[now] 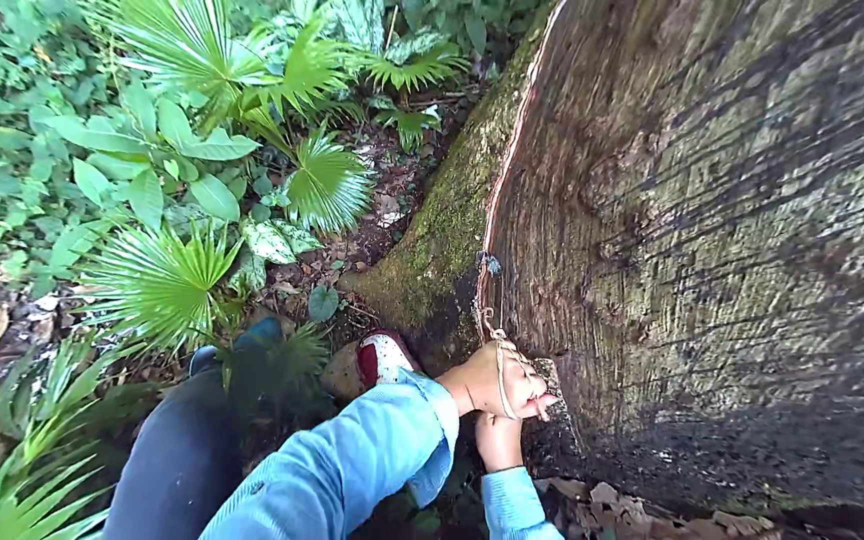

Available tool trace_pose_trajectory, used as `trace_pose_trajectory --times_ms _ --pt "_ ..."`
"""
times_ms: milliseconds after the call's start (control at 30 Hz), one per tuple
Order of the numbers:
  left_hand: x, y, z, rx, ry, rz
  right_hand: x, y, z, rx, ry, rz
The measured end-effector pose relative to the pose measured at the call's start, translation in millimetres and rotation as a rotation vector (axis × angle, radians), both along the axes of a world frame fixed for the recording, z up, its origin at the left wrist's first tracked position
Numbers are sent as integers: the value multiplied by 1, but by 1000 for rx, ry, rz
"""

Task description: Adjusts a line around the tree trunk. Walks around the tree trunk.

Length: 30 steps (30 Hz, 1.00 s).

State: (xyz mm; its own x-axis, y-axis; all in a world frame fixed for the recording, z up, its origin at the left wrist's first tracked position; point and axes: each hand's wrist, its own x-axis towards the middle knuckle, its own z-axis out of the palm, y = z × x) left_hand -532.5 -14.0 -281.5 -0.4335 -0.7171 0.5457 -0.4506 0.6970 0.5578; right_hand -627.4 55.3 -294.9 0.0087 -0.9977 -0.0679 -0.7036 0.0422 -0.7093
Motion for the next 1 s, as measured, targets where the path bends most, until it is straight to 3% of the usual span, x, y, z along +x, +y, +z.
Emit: trace_pose_trajectory --times_ms 100,167,267,367,467,533,567,667,733,833,933,1000 --pt "7 -19 21 147 -65 3 4 -23 15 34 62 33" --pt "-3 2 21 329 -109 8 -11 -7 8 105 46 54" --pt "-10 8 -8 -38 36 71 -11 8 -8 -50 -9 34" --pt "0 -11 7 21 21 27 -3 -13 2 -2 -19 21" --pt "-14 13 0 118 -19 65 -23 6 -3 141 0 36" --pt "-20 17 -17 -101 53 116 -23 15 -11 42 -15 25" --pt "-15 16 -16 -100 44 73 -17 17 -13 16 -26 12" --pt "-8 -1 -1 -5 10 41 -14 -4 -5 48 -25 1" --pt "-20 18 -5 136 -35 41 -31 10 -12 129 2 1" --pt "-24 21 -23 -107 38 96 -29 17 -22 33 9 11" --pt "-20 7 -15 -123 53 91 -25 2 -14 25 21 7" --pt "-34 19 -24 -102 68 129 -39 9 -16 146 62 -7"
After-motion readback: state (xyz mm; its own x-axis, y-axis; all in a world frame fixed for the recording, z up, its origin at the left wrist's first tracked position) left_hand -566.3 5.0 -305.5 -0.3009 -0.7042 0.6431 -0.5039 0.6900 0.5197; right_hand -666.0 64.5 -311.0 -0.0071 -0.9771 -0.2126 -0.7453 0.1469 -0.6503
